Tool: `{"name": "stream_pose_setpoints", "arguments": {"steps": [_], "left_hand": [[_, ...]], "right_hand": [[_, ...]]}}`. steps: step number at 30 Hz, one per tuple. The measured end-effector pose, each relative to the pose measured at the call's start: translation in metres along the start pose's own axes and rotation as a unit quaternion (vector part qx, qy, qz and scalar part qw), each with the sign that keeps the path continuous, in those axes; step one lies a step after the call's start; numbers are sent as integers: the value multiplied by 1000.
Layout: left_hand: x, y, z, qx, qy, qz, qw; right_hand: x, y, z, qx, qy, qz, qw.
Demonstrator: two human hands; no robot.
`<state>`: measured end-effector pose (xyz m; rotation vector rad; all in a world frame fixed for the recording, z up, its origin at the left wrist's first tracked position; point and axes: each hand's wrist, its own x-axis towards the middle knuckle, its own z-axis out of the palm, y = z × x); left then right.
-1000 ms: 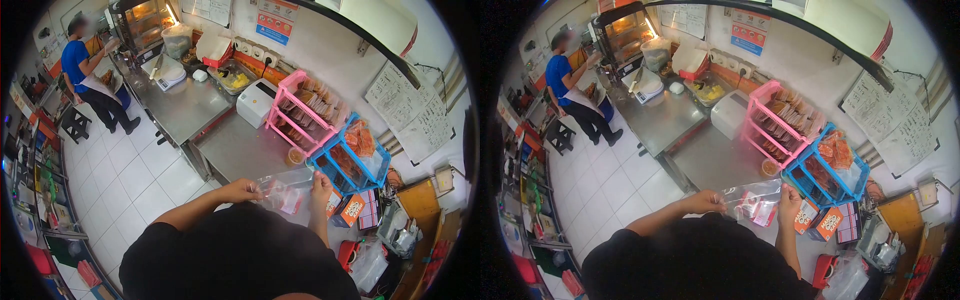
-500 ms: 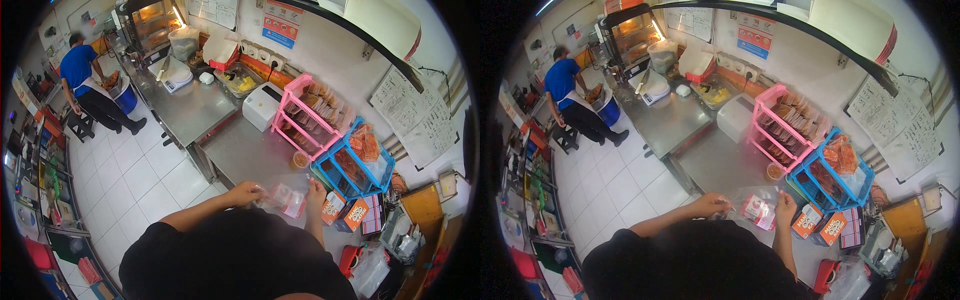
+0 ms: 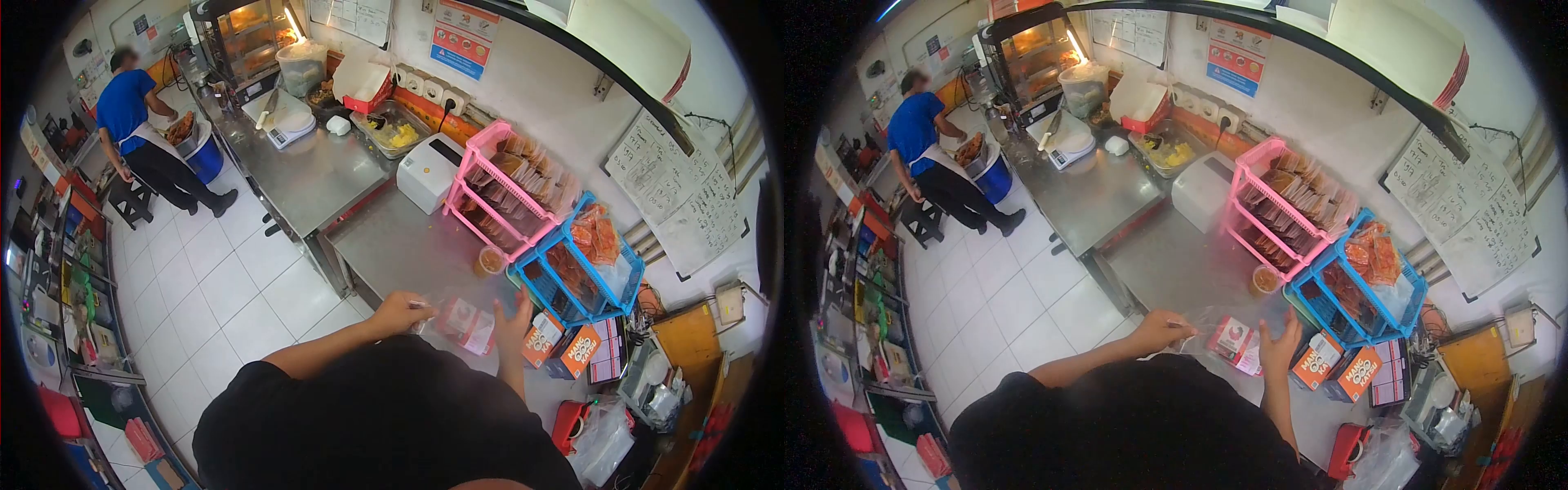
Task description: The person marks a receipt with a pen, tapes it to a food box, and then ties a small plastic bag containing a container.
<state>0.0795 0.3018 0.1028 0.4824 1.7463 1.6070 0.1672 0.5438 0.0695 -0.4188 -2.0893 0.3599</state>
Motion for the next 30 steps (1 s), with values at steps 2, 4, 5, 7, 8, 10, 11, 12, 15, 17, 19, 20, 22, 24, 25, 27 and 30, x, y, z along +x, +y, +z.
{"name": "stream_pose_setpoints", "arguments": {"steps": [2, 4, 5, 7, 8, 10, 11, 12, 15, 17, 19, 20, 22, 24, 25, 27, 30], "left_hand": [[-2, 6, 0, 11, -5, 3, 1000], [-4, 11, 5, 78, 52, -4, 996], [-3, 8, 8, 79, 50, -5, 996], [0, 2, 15, 63, 24, 55, 996], [0, 2, 18, 62, 23, 55, 996], [-1, 3, 20, 82, 12, 102, 991], [-2, 1, 21, 81, 14, 104, 991], [-2, -2, 22, -25, -14, 76, 997], [1, -14, 14, -77, -62, 17, 995], [6, -27, 13, -24, -83, -14, 996], [9, -38, 16, 91, 126, 166, 974], [10, -30, 15, 91, 125, 166, 974], [11, -4, 10, 260, 184, 356, 878], [5, 3, 10, 175, 57, 289, 940], [4, 4, 10, 85, -71, 210, 971], [11, -1, 8, 153, -71, 191, 967], [12, 0, 15, 217, -40, 173, 960]], "right_hand": [[7, -22, -14, 56, -56, 22, 997], [0, -38, -19, 202, -209, 110, 951], [-6, -45, -20, 289, -299, 172, 893], [-7, -70, -24, 331, -433, 180, 819], [-11, -77, -22, 329, -433, 180, 820], [-14, -86, -18, 305, -395, 150, 853], [-10, -88, -20, 305, -396, 147, 854], [-4, -91, -23, 284, -379, 87, 876], [-4, -83, -18, 264, -373, 25, 889], [-6, -81, -18, 265, -386, 26, 883], [-4, -85, -21, 299, -397, 93, 863], [-5, -83, -21, 299, -396, 92, 863], [-7, -76, -19, 250, -446, 4, 859], [-3, -77, -21, 247, -428, 14, 869], [-1, -78, -23, 245, -411, 23, 878], [13, -74, -26, 229, -405, 65, 883], [10, -68, -19, 228, -372, 100, 894]]}}
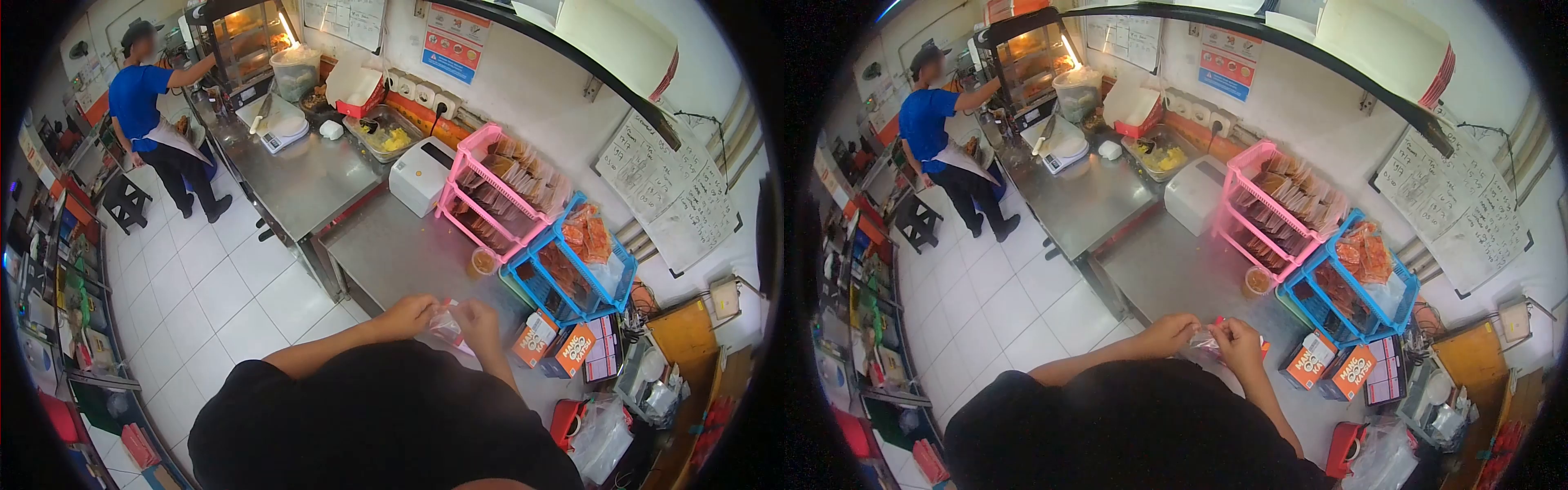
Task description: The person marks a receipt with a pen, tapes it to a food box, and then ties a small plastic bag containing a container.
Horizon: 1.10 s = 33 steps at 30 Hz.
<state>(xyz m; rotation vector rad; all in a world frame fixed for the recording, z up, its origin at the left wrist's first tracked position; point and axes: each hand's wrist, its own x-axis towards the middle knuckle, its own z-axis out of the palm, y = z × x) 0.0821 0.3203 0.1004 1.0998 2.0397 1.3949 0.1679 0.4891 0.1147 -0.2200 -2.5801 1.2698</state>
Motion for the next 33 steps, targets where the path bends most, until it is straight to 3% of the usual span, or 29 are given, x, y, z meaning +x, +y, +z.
{"name": "stream_pose_setpoints", "arguments": {"steps": [2, 5, 8, 10, 14, 16, 19, 22, 26, 29, 31, 33], "left_hand": [[3, -1, 6, 4, 30, -2, 1000], [4, -7, 14, 7, 103, 44, 994], [2, 7, 4, 3, 111, 34, 993], [0, 10, 1, 4, 85, 13, 996], [-2, 0, 4, 6, 23, -22, 999], [-3, -1, 15, -20, 98, 51, 994], [-2, 6, 20, -60, 124, 48, 989], [2, -14, 30, -95, 170, 66, 979], [-4, 8, 21, -37, 133, -5, 990], [-2, 8, 21, -116, 126, -29, 985], [1, -15, 31, -135, 152, -30, 979], [-1, 7, 19, -125, 139, -40, 982]], "right_hand": [[1, -1, 6, 13, 27, -20, 999], [-3, -14, 16, 116, -7, 51, 992], [0, -13, 19, 106, 70, -9, 992], [-3, 3, 18, 130, -51, 47, 989], [-5, -9, 21, 129, 13, 24, 991], [-1, 2, 33, -9, 38, -103, 994], [9, 20, 49, -54, 77, -90, 992], [1, -27, 45, -23, 43, -144, 988], [18, -5, 39, -119, 43, -92, 988], [16, -14, 45, -84, 81, -170, 979], [18, -19, 42, -117, 31, -153, 981], [24, -20, 38, -110, 42, -121, 986]]}}
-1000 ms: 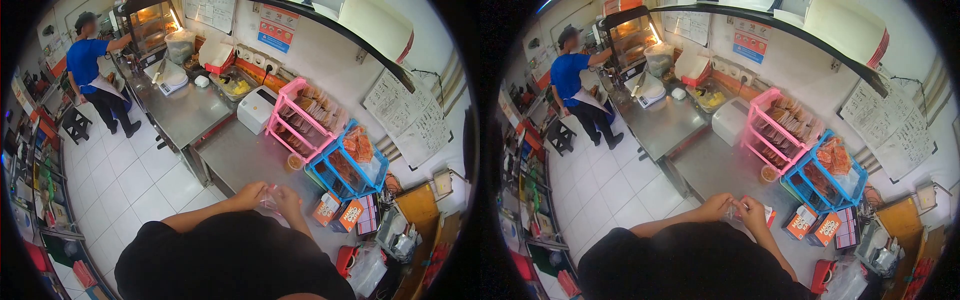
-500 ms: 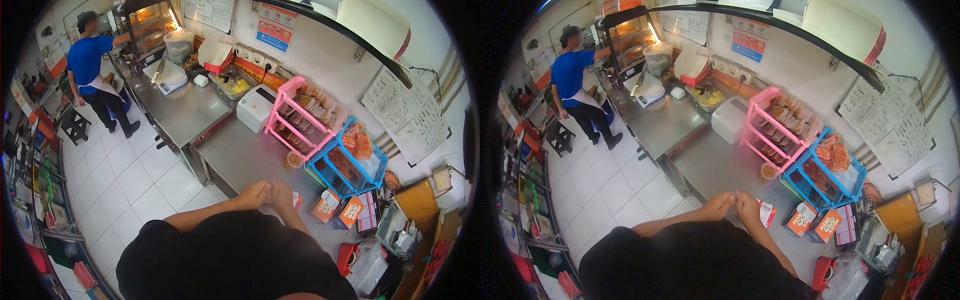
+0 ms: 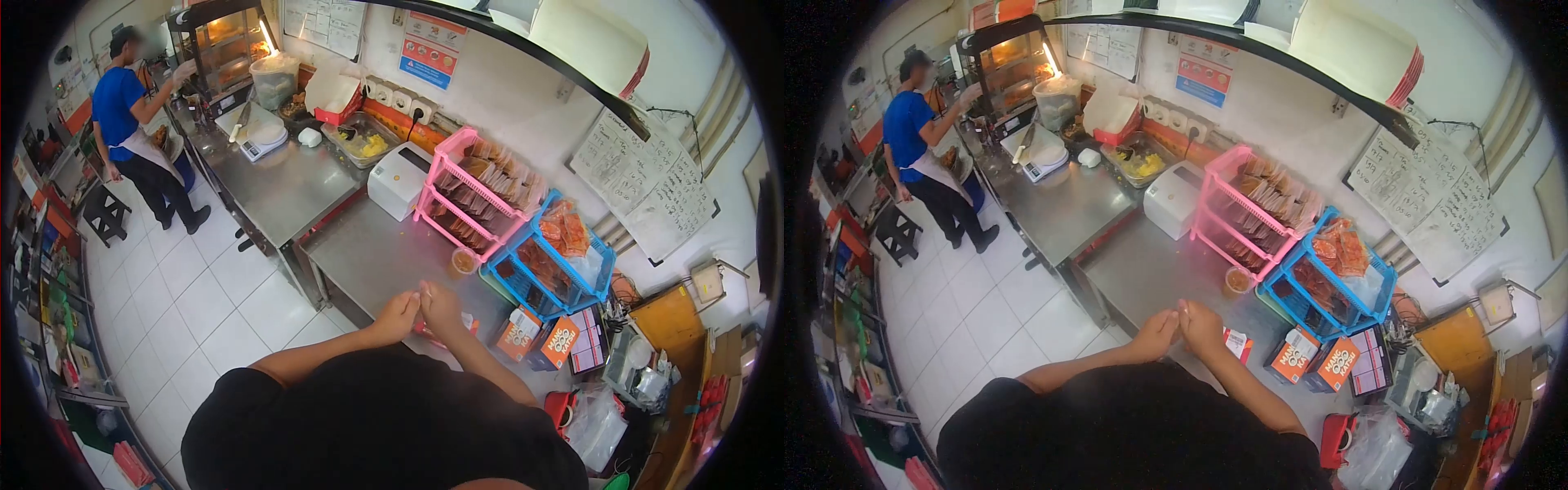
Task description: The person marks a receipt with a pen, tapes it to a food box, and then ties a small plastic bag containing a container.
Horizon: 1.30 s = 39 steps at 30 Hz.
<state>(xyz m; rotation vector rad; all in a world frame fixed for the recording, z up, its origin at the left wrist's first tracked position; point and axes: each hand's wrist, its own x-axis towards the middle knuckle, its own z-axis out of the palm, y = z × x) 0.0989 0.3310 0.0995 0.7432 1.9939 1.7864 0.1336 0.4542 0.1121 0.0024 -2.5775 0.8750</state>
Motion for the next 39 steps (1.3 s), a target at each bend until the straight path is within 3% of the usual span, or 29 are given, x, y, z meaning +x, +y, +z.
{"name": "stream_pose_setpoints", "arguments": {"steps": [2, 4, 5, 7, 8, 10, 11, 14, 16, 17, 19, 20, 22, 23, 24, 25, 26, 28, 31, 35, 38, 39], "left_hand": [[-1, 5, -1, 15, -3, -17, 1000], [-2, -9, 4, -67, 42, 41, 996], [-4, -14, 2, -62, 39, 37, 997], [1, -20, 1, -14, 15, -24, 1000], [3, -24, 3, -14, 16, -27, 999], [9, -28, 4, 4, 109, 129, 986], [11, -28, 2, 4, 113, 124, 986], [12, -20, -5, 23, 97, 67, 993], [11, 12, -13, 0, 45, 88, 995], [14, 24, -21, 4, 47, 93, 995], [17, 39, -39, 167, 12, 150, 974], [21, 39, -47, 165, 13, 151, 975], [24, 36, -57, 283, -82, 226, 928], [22, 37, -55, 281, -80, 226, 929], [20, 41, -54, 309, -109, 229, 917], [19, 43, -53, 337, -137, 231, 902], [19, 44, -52, 337, -136, 232, 902], [19, 43, -47, 311, -140, 257, 904], [20, 43, -44, 306, -179, 211, 911], [20, 52, -46, 270, -213, 191, 919], [22, 54, -46, 266, -197, 128, 935], [23, 54, -44, 305, -79, 252, 915]], "right_hand": [[1, -4, 2, 14, 1, 30, 999], [-5, -14, 9, 103, 40, -59, 992], [-3, -11, 10, 108, 42, -54, 992], [7, 6, 4, 13, -49, 65, 997], [2, 0, 5, 14, -52, 66, 996], [-4, -19, 5, 28, 23, -38, 999], [-2, -16, 7, 31, 18, -38, 999], [6, -3, 5, 57, 44, -63, 995], [14, 2, -1, 61, 5, 37, 997], [17, 1, -6, 63, 8, 32, 997], [12, -3, -20, 210, -29, 49, 976], [13, -3, -19, 208, -30, 48, 976], [12, -4, -12, 381, 65, 51, 921], [10, -6, -20, 379, 62, 51, 922], [7, -11, -34, 522, -34, 123, 843], [5, -12, -43, 643, -129, 192, 731], [5, -8, -46, 642, -130, 191, 731], [2, 1, -49, 449, -239, 236, 828], [-9, 17, -41, 438, -239, 205, 842], [-12, 28, -43, 427, -267, 234, 832], [-11, 20, -53, 436, -201, 219, 850], [-11, 20, -55, 433, -181, 222, 855]]}}
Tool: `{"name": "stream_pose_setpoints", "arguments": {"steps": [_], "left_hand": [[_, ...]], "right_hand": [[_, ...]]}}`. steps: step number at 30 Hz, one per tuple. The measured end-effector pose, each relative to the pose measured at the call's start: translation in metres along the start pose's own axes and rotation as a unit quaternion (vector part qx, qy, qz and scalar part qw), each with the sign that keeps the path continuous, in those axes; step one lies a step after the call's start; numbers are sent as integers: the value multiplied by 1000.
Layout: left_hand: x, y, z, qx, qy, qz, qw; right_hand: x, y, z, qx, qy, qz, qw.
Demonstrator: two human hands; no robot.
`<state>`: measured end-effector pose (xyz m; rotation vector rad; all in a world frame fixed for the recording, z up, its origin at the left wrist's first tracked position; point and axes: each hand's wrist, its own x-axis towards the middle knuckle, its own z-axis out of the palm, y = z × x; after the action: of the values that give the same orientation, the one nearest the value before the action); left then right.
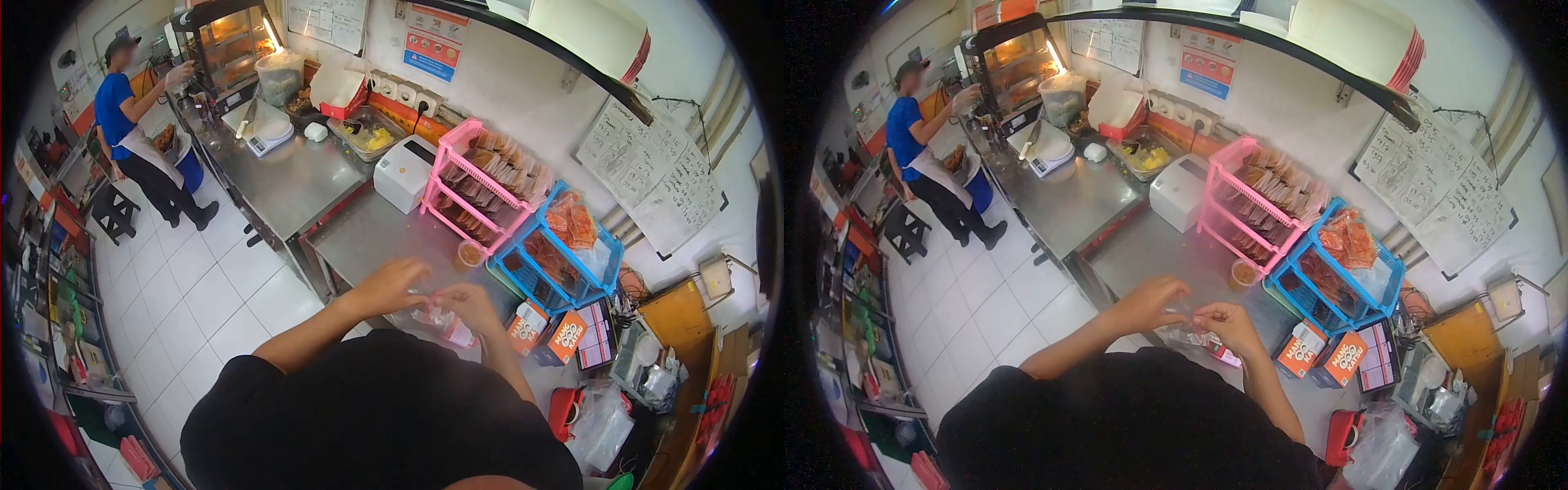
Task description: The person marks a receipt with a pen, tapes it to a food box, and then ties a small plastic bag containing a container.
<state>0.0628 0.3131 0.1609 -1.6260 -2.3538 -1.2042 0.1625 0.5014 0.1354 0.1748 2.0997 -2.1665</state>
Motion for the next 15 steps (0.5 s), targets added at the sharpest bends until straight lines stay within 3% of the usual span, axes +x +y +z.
{"name": "stream_pose_setpoints", "arguments": {"steps": [1, 4, 5, 7, 8, 10, 15], "left_hand": [[2, 1, 1, 82, 135, 80, 984], [-2, 6, 8, 81, 194, 43, 977], [-5, 10, 11, 81, 193, 42, 977], [-12, 18, 18, -89, 114, -5, 989], [-15, 21, 21, -89, 115, -7, 989], [-18, 25, 26, -171, 25, -94, 980], [-19, 16, 31, -204, 28, -108, 973]], "right_hand": [[0, 0, -1, 0, 20, -7, 1000], [2, 0, 1, 1, 76, -30, 997], [3, 1, 2, 2, 76, -29, 997], [6, 3, 3, 28, 112, -26, 993], [7, 3, 4, 28, 111, -25, 993], [9, 3, 6, 23, 120, -33, 992], [9, 2, 7, 39, 93, -51, 994]]}}
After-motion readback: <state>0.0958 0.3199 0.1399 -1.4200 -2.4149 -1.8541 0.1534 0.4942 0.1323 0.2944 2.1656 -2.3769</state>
